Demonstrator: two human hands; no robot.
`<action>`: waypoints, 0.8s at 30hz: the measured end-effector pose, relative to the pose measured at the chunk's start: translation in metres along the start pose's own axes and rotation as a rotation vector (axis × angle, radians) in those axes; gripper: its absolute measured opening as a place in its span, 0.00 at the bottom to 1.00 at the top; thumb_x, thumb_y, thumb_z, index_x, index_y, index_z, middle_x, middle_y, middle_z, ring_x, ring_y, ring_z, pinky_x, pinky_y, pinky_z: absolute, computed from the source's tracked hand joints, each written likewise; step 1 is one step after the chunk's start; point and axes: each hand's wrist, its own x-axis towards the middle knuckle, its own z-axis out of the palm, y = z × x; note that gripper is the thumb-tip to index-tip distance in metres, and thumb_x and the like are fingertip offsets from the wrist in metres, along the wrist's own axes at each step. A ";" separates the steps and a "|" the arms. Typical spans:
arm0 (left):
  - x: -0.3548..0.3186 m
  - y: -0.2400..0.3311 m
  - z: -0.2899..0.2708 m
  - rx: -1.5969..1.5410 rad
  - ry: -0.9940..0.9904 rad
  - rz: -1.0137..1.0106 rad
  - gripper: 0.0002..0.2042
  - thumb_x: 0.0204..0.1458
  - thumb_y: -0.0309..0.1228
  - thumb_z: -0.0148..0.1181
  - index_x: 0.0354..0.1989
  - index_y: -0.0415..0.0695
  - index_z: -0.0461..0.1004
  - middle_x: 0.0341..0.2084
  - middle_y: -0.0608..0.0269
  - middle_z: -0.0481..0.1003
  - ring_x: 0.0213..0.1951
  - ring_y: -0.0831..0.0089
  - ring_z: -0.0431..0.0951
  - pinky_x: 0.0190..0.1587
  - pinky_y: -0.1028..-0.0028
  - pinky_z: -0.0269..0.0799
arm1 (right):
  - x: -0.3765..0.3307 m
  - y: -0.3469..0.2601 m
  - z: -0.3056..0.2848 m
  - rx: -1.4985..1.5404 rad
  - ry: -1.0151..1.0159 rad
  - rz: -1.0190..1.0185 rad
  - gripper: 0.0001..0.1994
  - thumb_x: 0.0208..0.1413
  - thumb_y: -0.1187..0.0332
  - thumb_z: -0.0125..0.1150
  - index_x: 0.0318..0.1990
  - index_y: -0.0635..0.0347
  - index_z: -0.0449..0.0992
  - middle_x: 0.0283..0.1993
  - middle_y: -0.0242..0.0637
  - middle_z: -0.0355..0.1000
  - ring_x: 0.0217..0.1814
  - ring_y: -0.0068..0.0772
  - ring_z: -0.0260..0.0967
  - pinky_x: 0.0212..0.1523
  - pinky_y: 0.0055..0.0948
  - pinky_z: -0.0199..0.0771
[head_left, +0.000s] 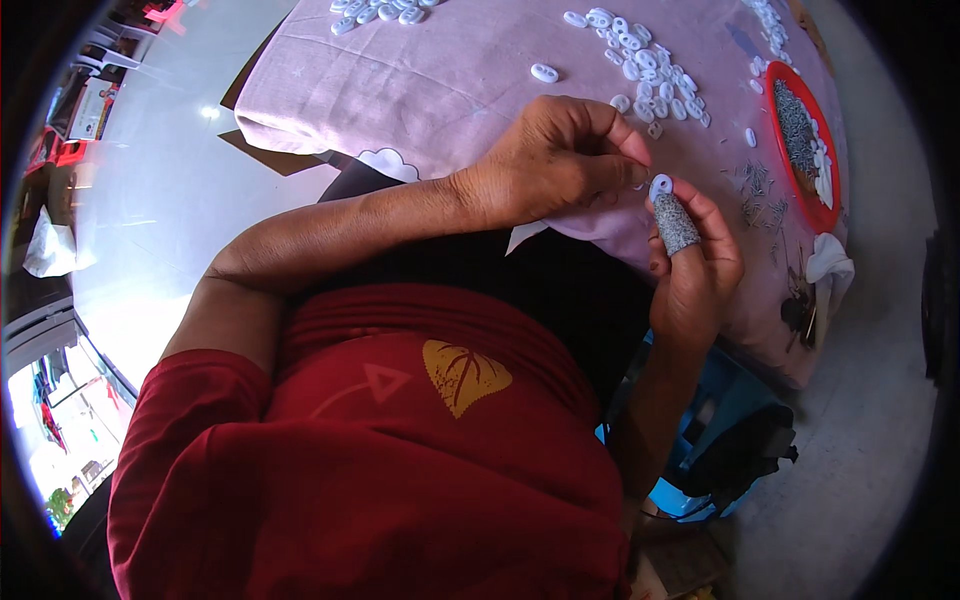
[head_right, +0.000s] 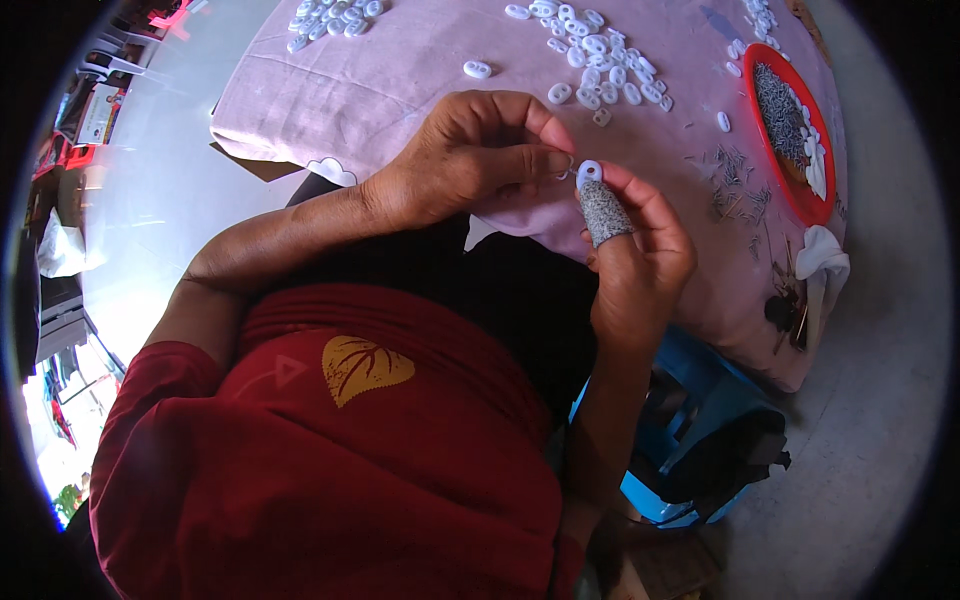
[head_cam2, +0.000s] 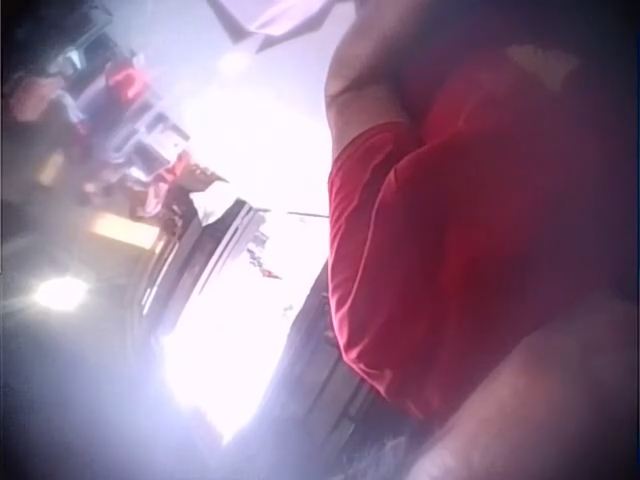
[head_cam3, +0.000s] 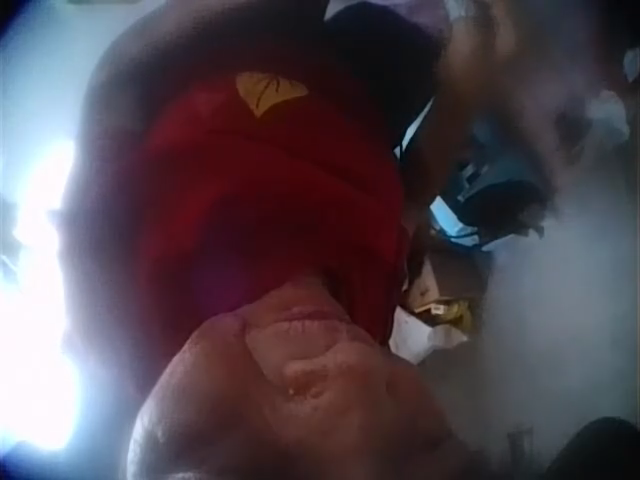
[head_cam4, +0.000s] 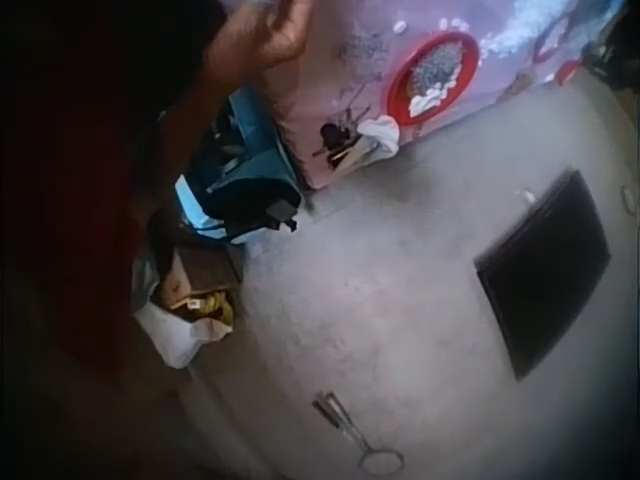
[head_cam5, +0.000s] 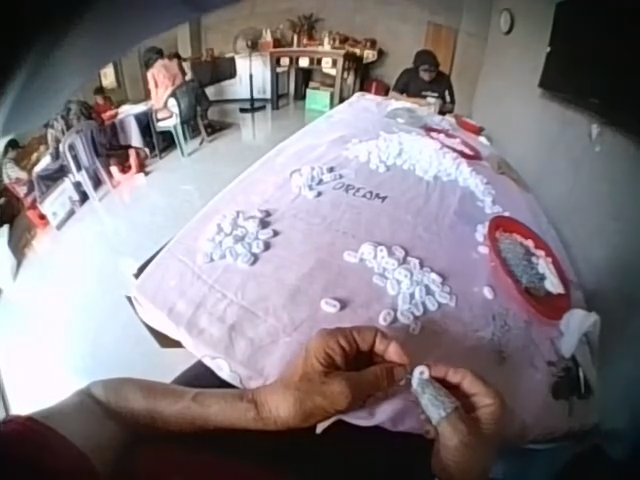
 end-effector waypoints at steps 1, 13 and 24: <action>0.000 0.000 -0.001 0.014 -0.002 0.009 0.05 0.57 0.25 0.60 0.40 0.40 0.75 0.26 0.71 0.74 0.25 0.88 0.72 0.25 0.86 0.66 | 0.000 0.000 0.001 0.000 0.000 0.000 0.12 0.54 0.80 0.58 0.46 0.65 0.78 0.36 0.31 0.77 0.27 0.10 0.64 0.24 0.10 0.58; -0.001 -0.003 0.000 0.007 -0.019 0.036 0.06 0.58 0.25 0.60 0.41 0.39 0.76 0.30 0.69 0.77 0.31 0.86 0.76 0.33 0.86 0.72 | -0.001 0.001 0.009 0.014 0.019 -0.053 0.12 0.54 0.83 0.55 0.45 0.71 0.77 0.41 0.35 0.75 0.37 0.16 0.69 0.33 0.11 0.66; -0.001 0.006 -0.001 -0.066 -0.024 -0.107 0.07 0.58 0.26 0.59 0.43 0.40 0.76 0.29 0.66 0.78 0.29 0.84 0.77 0.29 0.85 0.72 | -0.002 0.000 0.008 0.023 0.029 -0.057 0.11 0.54 0.82 0.54 0.45 0.70 0.76 0.39 0.32 0.75 0.35 0.14 0.68 0.31 0.10 0.63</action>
